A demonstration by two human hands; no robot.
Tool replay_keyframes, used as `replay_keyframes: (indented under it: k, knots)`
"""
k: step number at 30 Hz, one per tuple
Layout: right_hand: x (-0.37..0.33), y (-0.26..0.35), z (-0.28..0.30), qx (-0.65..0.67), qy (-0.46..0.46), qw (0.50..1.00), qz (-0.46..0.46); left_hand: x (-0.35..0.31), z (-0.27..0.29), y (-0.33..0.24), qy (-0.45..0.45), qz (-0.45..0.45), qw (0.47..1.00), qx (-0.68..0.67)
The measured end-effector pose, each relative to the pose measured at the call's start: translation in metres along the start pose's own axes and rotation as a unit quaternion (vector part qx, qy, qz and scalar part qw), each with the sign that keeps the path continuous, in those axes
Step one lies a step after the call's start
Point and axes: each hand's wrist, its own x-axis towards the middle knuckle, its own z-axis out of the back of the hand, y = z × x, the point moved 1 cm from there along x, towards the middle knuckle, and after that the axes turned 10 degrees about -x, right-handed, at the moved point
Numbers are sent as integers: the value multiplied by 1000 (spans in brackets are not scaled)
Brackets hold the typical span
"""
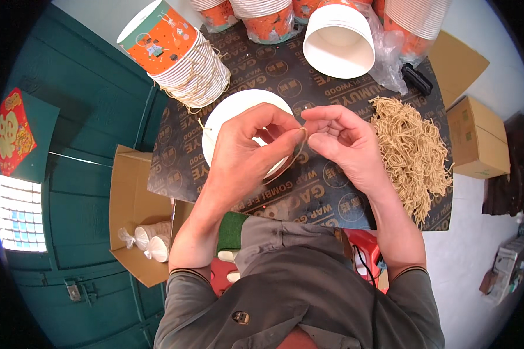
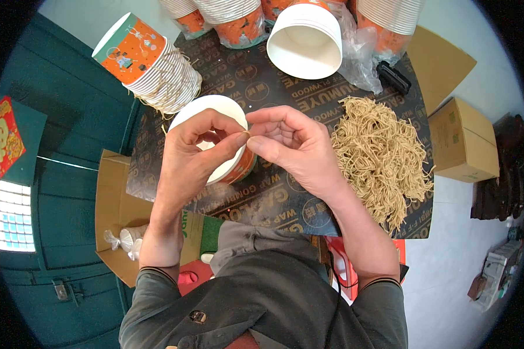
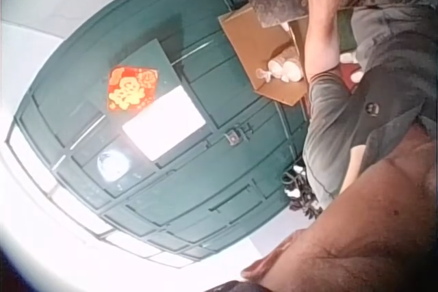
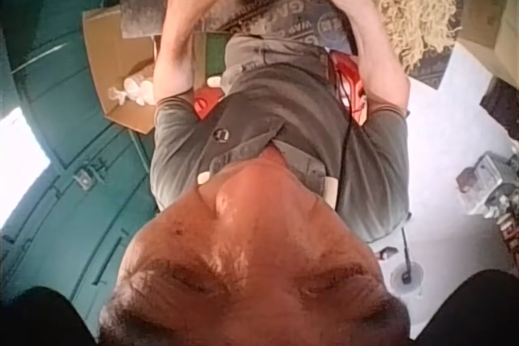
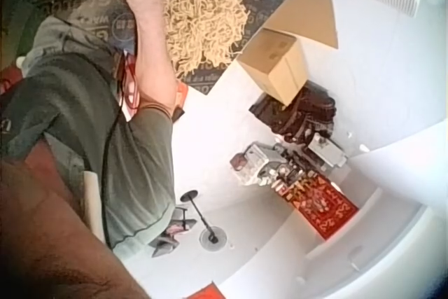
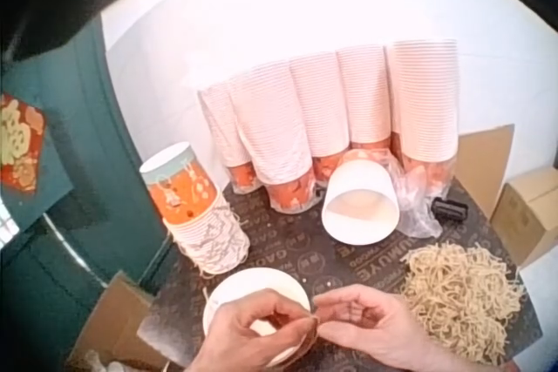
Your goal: Attaching string handles to paper cups and stacking them on a workbench.
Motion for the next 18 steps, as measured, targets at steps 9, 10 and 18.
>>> replay_keyframes:
  k: [9,10,18]
  knots:
    - [0,-12,0,-16,-18,999,-36,1,-3,1,-12,-23,999,43]
    - [0,-11,1,-33,-23,999,-32,2,-3,1,-10,-20,999,44]
    - [0,-15,-4,-87,-63,994,-13,3,-5,3,-32,-26,994,104]
